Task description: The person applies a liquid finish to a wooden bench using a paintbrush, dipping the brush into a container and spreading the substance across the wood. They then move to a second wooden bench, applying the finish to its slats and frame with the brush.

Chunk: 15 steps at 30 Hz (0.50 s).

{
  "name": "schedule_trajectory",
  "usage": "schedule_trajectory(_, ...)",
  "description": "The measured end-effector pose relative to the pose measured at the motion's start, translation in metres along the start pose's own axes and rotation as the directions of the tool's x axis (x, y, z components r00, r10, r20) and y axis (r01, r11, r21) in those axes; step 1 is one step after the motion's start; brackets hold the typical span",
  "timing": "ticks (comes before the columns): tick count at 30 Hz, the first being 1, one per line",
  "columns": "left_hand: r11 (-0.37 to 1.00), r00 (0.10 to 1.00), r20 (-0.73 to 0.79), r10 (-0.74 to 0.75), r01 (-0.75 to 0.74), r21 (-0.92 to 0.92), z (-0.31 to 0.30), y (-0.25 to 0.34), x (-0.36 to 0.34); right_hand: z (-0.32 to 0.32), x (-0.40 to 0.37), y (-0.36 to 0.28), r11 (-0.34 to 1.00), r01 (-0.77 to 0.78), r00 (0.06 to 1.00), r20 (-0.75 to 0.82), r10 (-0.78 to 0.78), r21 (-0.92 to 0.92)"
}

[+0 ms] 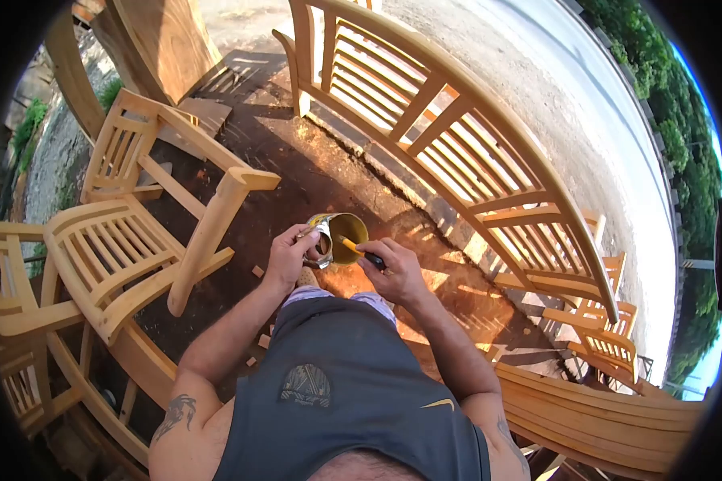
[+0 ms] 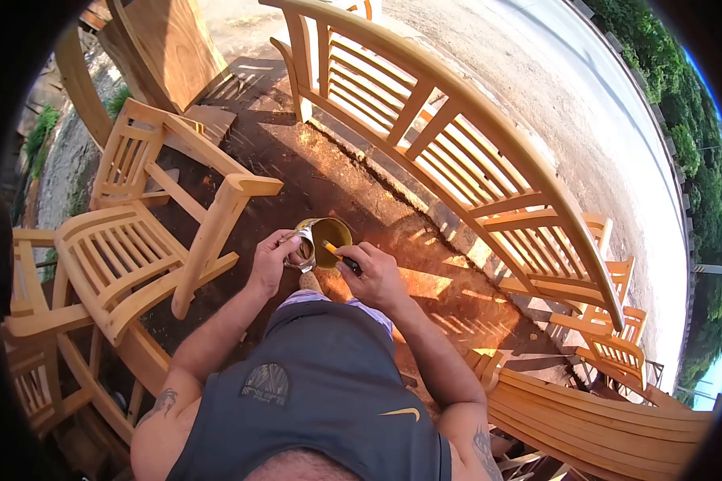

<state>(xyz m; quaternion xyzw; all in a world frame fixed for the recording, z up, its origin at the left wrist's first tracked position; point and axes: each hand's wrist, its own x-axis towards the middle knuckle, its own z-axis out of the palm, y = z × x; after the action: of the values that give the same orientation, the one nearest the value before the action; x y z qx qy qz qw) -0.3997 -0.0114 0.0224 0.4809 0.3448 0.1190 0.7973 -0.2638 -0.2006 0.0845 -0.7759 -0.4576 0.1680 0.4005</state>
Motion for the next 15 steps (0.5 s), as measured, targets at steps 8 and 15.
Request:
schedule_trajectory(8, 1.000, 0.999, 0.039, -0.021, 0.021, -0.005, -0.009, 0.001, 0.004, 0.014, -0.003, -0.002, 1.000, -0.018, 0.998, -0.061, 0.018, 0.001)
schedule_trajectory(15, 1.000, 0.997, 0.076, -0.023, 0.024, -0.010, -0.009, 0.001, 0.004, 0.012, -0.014, -0.002, 0.997, -0.076, 0.988, -0.136, 0.078, 0.022)
